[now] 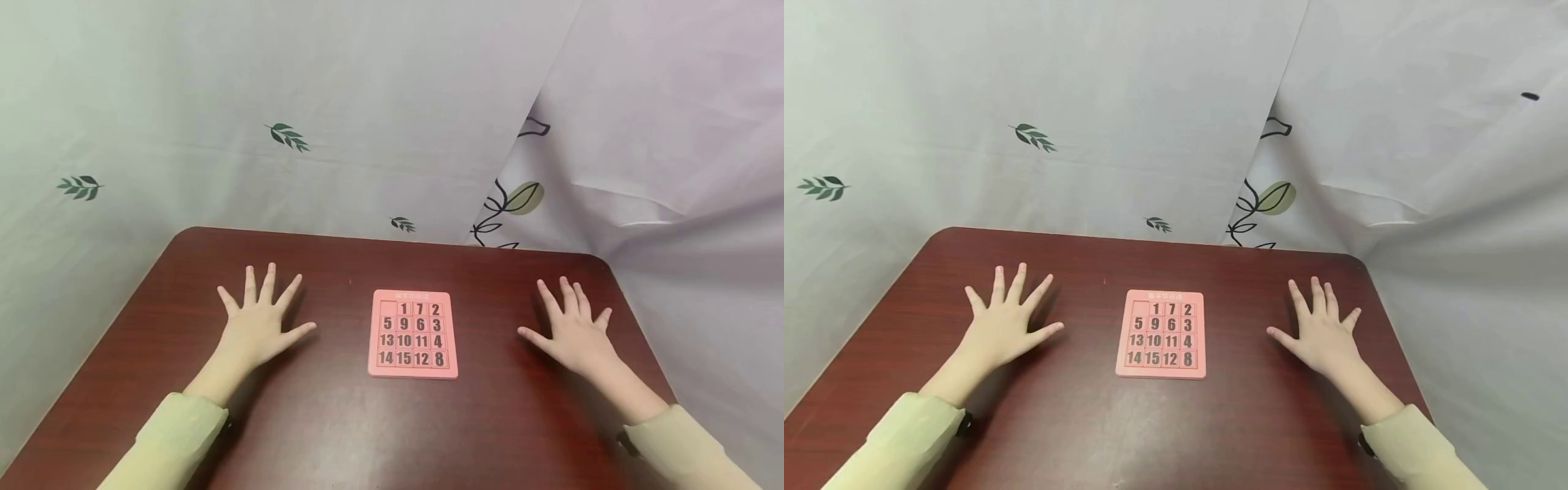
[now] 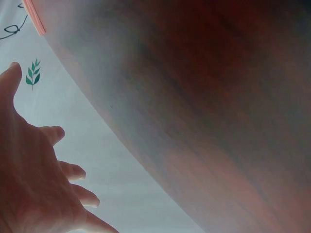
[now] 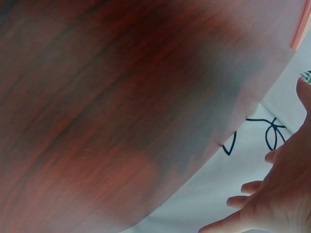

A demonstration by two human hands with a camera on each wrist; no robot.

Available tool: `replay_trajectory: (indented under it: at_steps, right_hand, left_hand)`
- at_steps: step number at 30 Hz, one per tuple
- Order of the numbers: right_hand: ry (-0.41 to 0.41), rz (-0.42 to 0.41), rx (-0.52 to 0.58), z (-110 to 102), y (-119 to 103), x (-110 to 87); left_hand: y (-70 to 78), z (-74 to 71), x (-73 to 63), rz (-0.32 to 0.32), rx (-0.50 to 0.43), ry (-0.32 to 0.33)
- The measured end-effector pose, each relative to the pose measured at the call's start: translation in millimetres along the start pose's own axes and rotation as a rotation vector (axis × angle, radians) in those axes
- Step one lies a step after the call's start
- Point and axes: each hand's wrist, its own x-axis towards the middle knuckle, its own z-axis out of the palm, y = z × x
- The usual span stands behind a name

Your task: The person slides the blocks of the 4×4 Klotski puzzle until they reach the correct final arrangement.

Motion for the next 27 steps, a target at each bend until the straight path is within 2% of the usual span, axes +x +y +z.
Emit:
replay_trajectory:
  at_steps: [4, 14, 27]
  right_hand:
    - [0.019, -0.023, 0.002, -1.2, -5.0, 1.1]
    - [0.036, -0.082, -0.013, -0.7, -24.8, 10.5]
    - [0.064, -0.198, -0.047, 7.0, -58.0, 18.7]
  left_hand:
    - [5.0, 1.4, 3.9, 0.037, 0.025, -0.001]
    - [24.2, 6.7, 14.1, 0.169, 0.033, 0.056]
    - [55.4, 22.7, 24.9, 0.337, 0.062, 0.063]
